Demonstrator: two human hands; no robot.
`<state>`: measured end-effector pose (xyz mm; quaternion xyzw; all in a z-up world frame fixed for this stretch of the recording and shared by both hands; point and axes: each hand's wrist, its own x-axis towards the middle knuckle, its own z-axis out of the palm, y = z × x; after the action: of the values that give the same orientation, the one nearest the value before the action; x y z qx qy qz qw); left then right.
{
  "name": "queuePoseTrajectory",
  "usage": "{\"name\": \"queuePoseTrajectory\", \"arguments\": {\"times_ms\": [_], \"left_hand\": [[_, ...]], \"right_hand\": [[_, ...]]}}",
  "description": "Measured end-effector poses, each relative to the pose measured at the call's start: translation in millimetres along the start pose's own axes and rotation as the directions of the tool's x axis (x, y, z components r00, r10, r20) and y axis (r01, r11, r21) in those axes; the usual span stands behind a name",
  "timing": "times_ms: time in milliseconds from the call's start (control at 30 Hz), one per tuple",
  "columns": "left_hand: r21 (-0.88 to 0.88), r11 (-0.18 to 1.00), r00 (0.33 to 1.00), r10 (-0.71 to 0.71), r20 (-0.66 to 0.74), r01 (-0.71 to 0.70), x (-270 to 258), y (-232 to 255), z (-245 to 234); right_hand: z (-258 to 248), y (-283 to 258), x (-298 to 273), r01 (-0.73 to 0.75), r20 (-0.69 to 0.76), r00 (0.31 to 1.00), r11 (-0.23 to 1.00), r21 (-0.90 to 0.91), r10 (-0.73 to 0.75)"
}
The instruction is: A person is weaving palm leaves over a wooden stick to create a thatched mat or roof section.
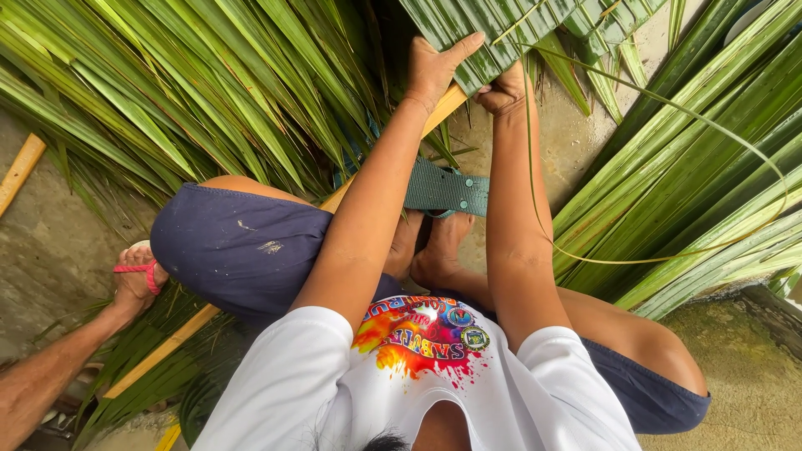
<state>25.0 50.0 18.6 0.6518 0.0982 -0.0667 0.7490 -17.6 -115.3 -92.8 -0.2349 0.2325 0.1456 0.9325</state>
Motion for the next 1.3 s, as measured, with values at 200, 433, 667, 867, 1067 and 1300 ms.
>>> {"name": "queuePoseTrajectory", "arguments": {"times_ms": [200,433,667,867,1067,1300], "left_hand": [[0.018,1.000,1.000,0.005,-0.008,-0.005,2.0,-3.0,-0.2],[0.014,1.000,1.000,-0.007,-0.015,0.008,-3.0,-3.5,2.2],[-0.019,0.995,0.994,-0.097,-0.055,0.096,-6.5,5.7,6.4],[0.184,0.973,0.981,-0.108,-0.159,0.137,-2.2,-25.7,0.0],[0.207,0.939,0.953,-0.238,-0.190,0.275,-8.2,-17.3,6.8],[0.174,0.976,0.969,-0.090,-0.228,0.132,12.9,-77.3,13.5]], "right_hand": [[1.6,3.2,1.3,-0.058,0.029,0.998,0.997,0.051,0.056],[6.1,3.4,-5.5,-0.120,0.063,0.991,0.988,0.092,0.115],[24.6,8.8,-26.9,-0.174,0.092,0.982,0.978,0.118,0.164],[113.6,5.2,-102.3,0.252,-0.389,0.705,0.722,-0.644,-0.593],[144.8,5.4,-95.6,0.358,0.302,0.660,-0.065,-0.931,-0.688],[193.1,1.1,-117.6,0.336,0.588,0.652,-0.513,-0.790,-0.478]]}}
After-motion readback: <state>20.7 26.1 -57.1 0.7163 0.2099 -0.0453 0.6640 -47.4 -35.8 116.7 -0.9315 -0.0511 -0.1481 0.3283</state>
